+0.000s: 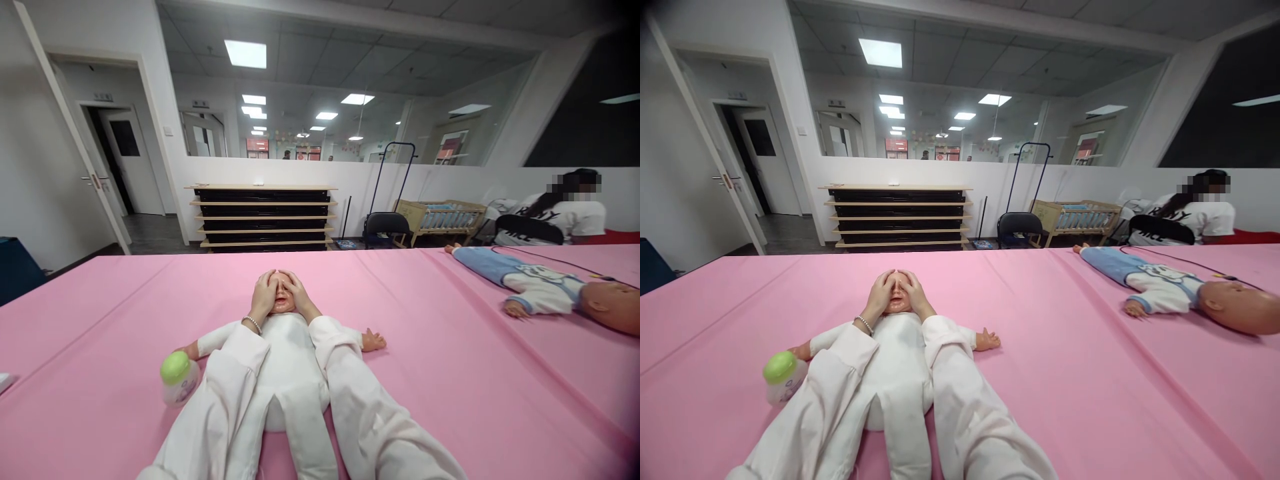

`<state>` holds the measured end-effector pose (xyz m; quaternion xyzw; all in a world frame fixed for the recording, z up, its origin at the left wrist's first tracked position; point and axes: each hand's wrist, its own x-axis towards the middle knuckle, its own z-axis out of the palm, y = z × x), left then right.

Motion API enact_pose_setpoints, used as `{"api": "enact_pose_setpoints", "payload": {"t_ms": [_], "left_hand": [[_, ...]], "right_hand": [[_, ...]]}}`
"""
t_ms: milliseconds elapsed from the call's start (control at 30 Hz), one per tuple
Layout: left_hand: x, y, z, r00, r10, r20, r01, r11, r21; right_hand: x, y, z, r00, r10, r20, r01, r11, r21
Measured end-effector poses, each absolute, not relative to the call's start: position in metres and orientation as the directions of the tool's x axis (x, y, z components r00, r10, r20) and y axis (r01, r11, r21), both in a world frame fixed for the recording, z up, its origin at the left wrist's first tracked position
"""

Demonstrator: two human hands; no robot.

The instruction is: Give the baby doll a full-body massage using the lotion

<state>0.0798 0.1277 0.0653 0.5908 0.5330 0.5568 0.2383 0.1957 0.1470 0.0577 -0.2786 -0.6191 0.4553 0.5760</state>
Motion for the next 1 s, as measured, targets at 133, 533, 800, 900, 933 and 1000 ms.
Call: {"api": "enact_pose_setpoints", "payload": {"t_ms": [133, 533, 800, 900, 933, 1000], "left_hand": [[0.0801, 0.1265, 0.065, -0.183, 0.889, 0.42, 0.377, -0.332, 0.865], [0.0809, 0.1249, 0.0655, -0.175, 0.893, 0.415, 0.375, -0.33, 0.866], [0.0817, 0.1265, 0.0652, -0.191, 0.894, 0.405, 0.385, -0.311, 0.869], [0.0815, 0.126, 0.0654, -0.188, 0.895, 0.405, 0.385, -0.312, 0.869], [0.0814, 0.1255, 0.0654, -0.183, 0.893, 0.41, 0.389, -0.317, 0.865], [0.0813, 0.125, 0.0653, -0.175, 0.89, 0.42, 0.396, -0.327, 0.858]], "right_hand": [[0.1964, 0.1478, 0.0568, -0.188, 0.863, 0.469, -0.168, 0.442, -0.881], [0.1982, 0.144, 0.0584, -0.208, 0.847, 0.489, -0.147, 0.468, -0.872], [0.1943, 0.1521, 0.0566, -0.137, 0.893, 0.429, -0.162, 0.407, -0.899], [0.1959, 0.1499, 0.0566, -0.163, 0.881, 0.444, -0.161, 0.42, -0.893], [0.1965, 0.1485, 0.057, -0.179, 0.873, 0.453, -0.156, 0.429, -0.889], [0.1969, 0.1466, 0.0578, -0.202, 0.862, 0.465, -0.14, 0.445, -0.885]]}}
